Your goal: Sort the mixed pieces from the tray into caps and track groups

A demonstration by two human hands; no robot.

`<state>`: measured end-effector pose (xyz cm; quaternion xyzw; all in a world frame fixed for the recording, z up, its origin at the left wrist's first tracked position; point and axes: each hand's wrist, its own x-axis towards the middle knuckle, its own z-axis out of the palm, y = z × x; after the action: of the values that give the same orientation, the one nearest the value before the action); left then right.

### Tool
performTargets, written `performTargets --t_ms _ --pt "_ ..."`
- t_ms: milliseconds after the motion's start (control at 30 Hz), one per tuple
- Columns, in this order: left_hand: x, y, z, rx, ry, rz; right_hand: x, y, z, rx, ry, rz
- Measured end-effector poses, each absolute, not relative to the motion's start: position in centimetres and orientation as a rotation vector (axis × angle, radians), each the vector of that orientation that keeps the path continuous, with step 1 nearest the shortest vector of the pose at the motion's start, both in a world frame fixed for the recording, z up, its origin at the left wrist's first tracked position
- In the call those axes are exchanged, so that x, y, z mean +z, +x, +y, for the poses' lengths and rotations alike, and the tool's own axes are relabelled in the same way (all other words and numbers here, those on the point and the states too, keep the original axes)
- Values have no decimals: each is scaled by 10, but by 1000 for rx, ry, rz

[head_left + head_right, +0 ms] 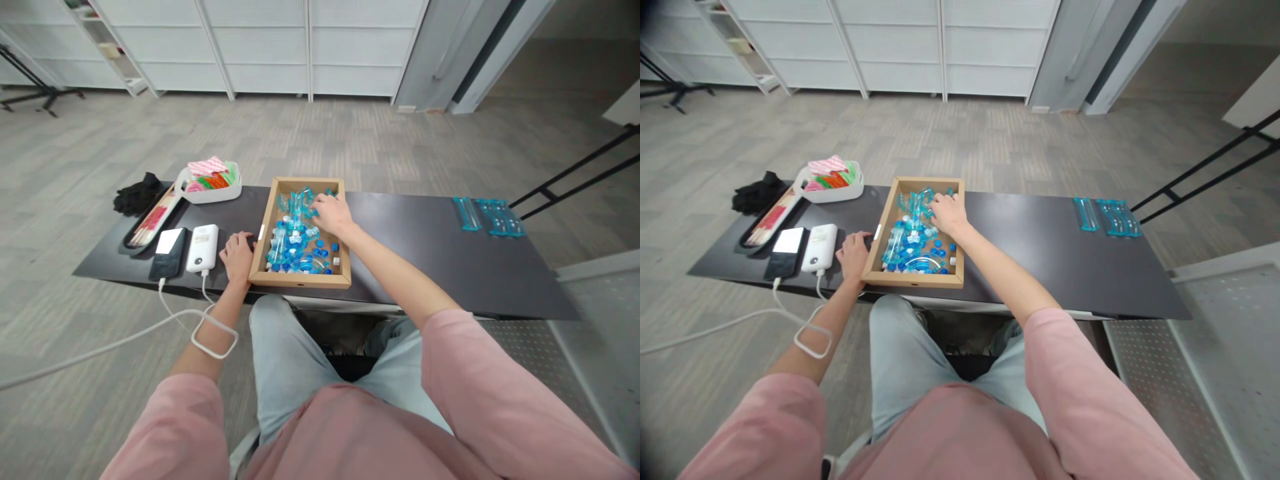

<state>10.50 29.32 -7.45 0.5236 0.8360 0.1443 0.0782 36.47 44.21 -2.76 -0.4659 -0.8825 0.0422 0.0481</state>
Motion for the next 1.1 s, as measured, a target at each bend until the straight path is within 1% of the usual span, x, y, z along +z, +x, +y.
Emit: performTargets --t_ms 100,200,333,500,633,733,933,1100 --pt "-72 107 292 470 1584 2486 -34 356 450 142 -1471 -2713" --pt "-70 108 292 459 1592 2475 -38 360 451 177 -1411 -2704" --pt "-68 109 291 416 1598 2480 -40 373 446 277 -1313 -2525" --pt "-66 110 289 432 1597 2470 -44 402 443 346 -1097 -2305" --pt "-64 112 288 443 1595 2473 -45 432 434 376 -896 -2227" --pt "-64 112 289 443 1593 2476 -46 458 420 370 -843 -2223" --pt "-73 108 291 432 1583 2502 -58 524 397 272 -949 -2230" --pt "-83 101 298 369 1544 2538 -76 602 387 174 -1312 -2153"
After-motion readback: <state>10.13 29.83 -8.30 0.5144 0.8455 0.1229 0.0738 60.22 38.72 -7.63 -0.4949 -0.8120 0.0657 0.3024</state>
